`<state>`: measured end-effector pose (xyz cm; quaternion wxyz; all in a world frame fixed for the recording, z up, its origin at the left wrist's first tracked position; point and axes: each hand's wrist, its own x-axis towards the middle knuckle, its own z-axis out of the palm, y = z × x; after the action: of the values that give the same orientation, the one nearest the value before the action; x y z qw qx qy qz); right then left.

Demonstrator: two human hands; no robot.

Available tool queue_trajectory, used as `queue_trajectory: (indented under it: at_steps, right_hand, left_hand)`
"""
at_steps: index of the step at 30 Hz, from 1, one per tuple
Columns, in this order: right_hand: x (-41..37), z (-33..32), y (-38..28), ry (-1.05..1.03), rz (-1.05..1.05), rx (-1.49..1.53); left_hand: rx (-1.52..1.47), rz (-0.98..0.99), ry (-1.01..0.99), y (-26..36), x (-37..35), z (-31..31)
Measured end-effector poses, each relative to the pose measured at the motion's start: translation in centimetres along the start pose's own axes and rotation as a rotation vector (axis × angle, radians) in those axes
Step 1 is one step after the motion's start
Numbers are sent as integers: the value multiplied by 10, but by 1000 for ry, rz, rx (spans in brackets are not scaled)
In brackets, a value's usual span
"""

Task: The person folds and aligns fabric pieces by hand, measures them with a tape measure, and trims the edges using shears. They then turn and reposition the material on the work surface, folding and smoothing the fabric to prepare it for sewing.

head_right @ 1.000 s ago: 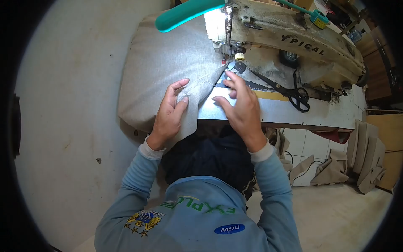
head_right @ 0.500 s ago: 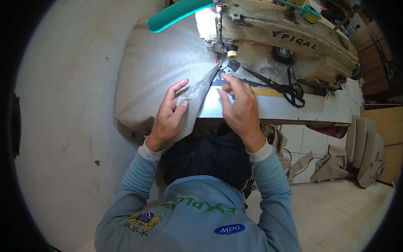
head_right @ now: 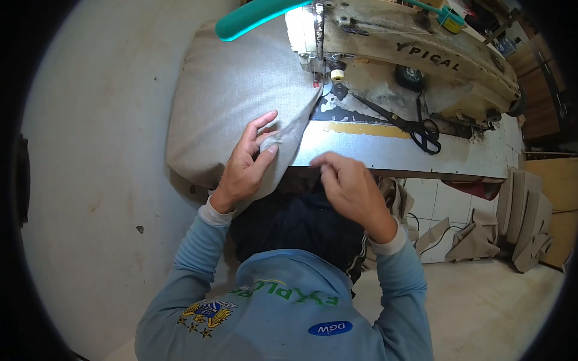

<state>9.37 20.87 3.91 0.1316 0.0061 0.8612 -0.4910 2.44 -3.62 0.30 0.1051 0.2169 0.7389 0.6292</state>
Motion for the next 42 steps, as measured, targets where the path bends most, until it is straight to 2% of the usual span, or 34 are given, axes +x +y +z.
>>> queue_trajectory:
  at_steps: [3,6,7,8,10,13,14,16,19,20,22,26,28,30,33,35,38,40,41,42]
  right_hand:
    - [-12,1,-6,-619,-231,295]
    - [-21,7,-28,-353,-414,436]
    - [-19,-1,-24,-163,-398,162]
    - [-19,1,-26,131,-251,-242]
    - [-10,8,-13,461,-221,-613]
    - [-22,29,-4,90,-444,-284]
    - [-31,37,-14,-91,-344,-94]
    - [-19,41,-1,-36,-397,21]
    - [-33,68,-12,-81,-555,34]
    - [-38,76,-15,-274,-761,39]
    - [-44,76,-28,-545,-686,90]
    - [-28,73,-23,-225,-669,45]
    - [-26,50,-25,-6,-665,-81]
    - [5,27,-3,303,-694,-217]
    - [39,2,-5,260,-763,-274]
    - [46,-2,2,200,-689,-509]
    - [56,0,4,278,-809,-519]
    - [60,-1,-1,277,-915,-377]
    - [61,1,-1,205,-899,-368]
    - [62,3,-1,133,-880,-360]
  left_hand:
    - [62,-4,-79,3,0,-6]
    - [13,-23,-123,3,0,-5]
    - [-6,-28,-132,2,0,-6]
    - [-24,-31,-140,1,0,-6]
    - [-63,-41,-139,-1,-1,-6]
    - [-76,-89,-141,2,2,-8]
    - [-76,-99,-145,2,1,-8]
    - [-74,-94,-153,0,1,-10]
    - [-63,-88,-161,3,6,-10]
    - [-59,-103,-172,5,6,-10]
    - [-71,-98,-167,2,8,-11]
    - [-38,-125,-157,11,2,-10]
    - [164,-5,-127,15,-8,-7]
    - [275,65,-86,22,-18,0]
    - [355,103,-27,34,-25,7]
    - [452,121,-14,38,-28,6]
    - [728,-102,-146,44,-40,-17]
    - [576,-147,-152,38,-46,-26]
    - [501,-164,-164,34,-47,-28]
    - [513,-38,-153,26,-49,-26]
